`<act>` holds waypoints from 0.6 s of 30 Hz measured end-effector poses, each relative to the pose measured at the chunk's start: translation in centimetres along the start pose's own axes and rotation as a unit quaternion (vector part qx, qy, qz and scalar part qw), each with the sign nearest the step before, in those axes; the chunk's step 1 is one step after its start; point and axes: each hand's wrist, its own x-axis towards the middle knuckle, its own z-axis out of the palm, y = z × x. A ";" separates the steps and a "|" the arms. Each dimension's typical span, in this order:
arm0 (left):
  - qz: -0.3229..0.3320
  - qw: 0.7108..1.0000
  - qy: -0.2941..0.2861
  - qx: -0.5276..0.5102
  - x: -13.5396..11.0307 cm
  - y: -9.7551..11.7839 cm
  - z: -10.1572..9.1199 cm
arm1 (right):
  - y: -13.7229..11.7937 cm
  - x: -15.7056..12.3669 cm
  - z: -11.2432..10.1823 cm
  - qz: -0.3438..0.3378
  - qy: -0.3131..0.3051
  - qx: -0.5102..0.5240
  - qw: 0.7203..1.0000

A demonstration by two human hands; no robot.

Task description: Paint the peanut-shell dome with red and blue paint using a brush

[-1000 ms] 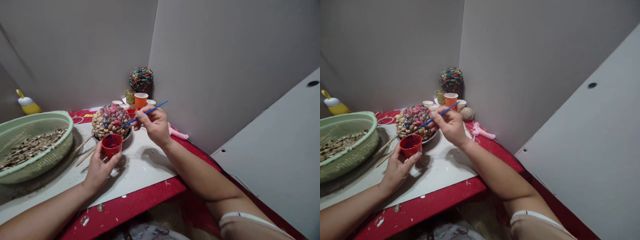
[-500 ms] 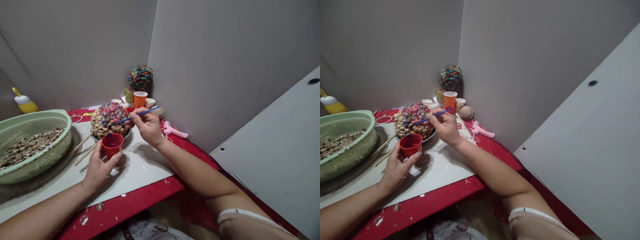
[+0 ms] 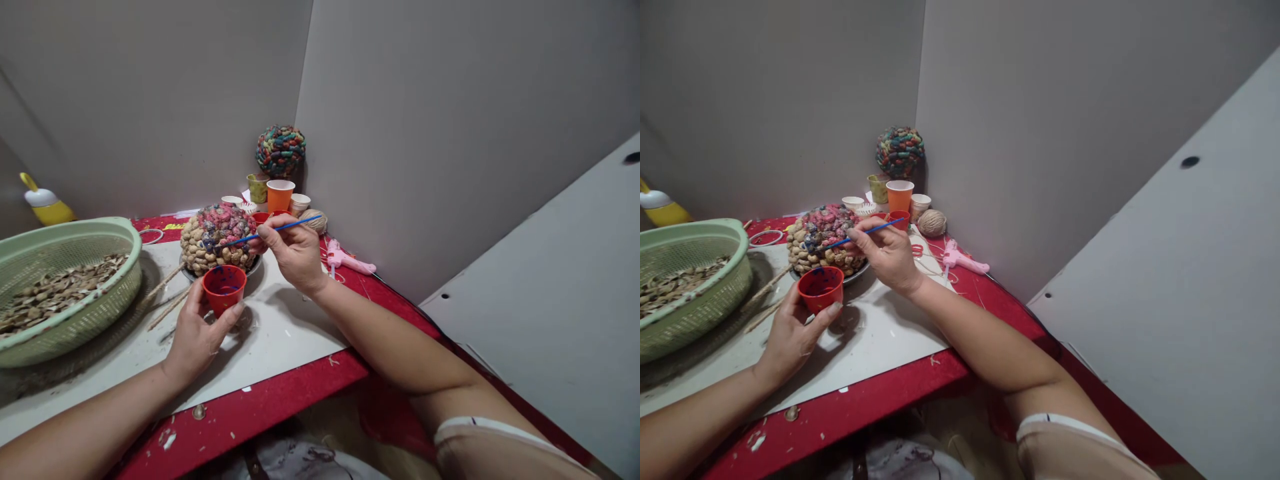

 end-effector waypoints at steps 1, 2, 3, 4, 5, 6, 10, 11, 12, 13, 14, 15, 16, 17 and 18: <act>0.001 1.000 -0.001 0.000 0.0 0.0 0.0 | 0.0 0.1 -0.1 -0.005 0.007 0.002 1.000; 0.002 1.000 -0.001 0.002 0.0 0.0 0.0 | 0.0 0.1 -0.1 -0.009 0.014 0.001 1.000; 0.003 1.000 -0.001 0.005 0.0 0.0 -0.1 | 0.0 0.2 -0.2 -0.011 0.020 -0.002 1.000; 0.003 1.000 -0.001 0.008 0.0 0.0 -0.1 | -0.1 0.3 -0.4 -0.012 0.022 -0.006 1.000; 0.003 1.000 -0.001 0.010 0.0 0.0 -0.1 | -0.2 0.3 -0.5 -0.011 0.020 -0.012 1.000; 0.002 1.000 -0.001 0.010 0.0 0.0 -0.1 | -0.3 0.3 -0.6 -0.012 0.016 -0.017 1.000; 0.003 1.000 -0.001 0.009 0.1 0.0 0.0 | -0.8 0.3 -0.8 -0.021 -0.015 -0.034 0.999; 0.004 1.000 0.000 0.014 0.1 0.0 0.0 | -0.8 0.3 -0.9 -0.019 -0.024 -0.037 0.999; 0.003 1.000 0.001 0.019 0.1 0.0 -0.1 | -0.8 0.3 -1.0 -0.014 -0.032 -0.039 0.999; 0.003 1.000 0.002 0.024 0.1 0.0 -0.1 | -0.7 0.4 -1.0 -0.007 -0.040 -0.040 0.998; 0.003 1.000 0.002 0.029 0.0 -0.1 -0.1 | -0.6 0.4 -1.1 0.001 -0.048 -0.041 0.998; 0.004 0.999 0.003 0.032 0.0 -0.1 -0.1 | -0.5 0.5 -1.2 0.009 -0.054 -0.042 0.998; 0.005 0.999 0.002 0.033 0.0 0.0 -0.1 | -0.3 0.6 -1.4 0.016 -0.056 -0.044 0.997; 0.005 0.999 0.002 0.032 0.0 0.0 -0.1 | -0.2 0.8 -1.5 0.021 -0.056 -0.047 0.997; 0.004 1.000 0.001 0.029 0.0 0.0 -0.1 | -0.1 0.9 -1.6 0.023 -0.054 -0.049 0.997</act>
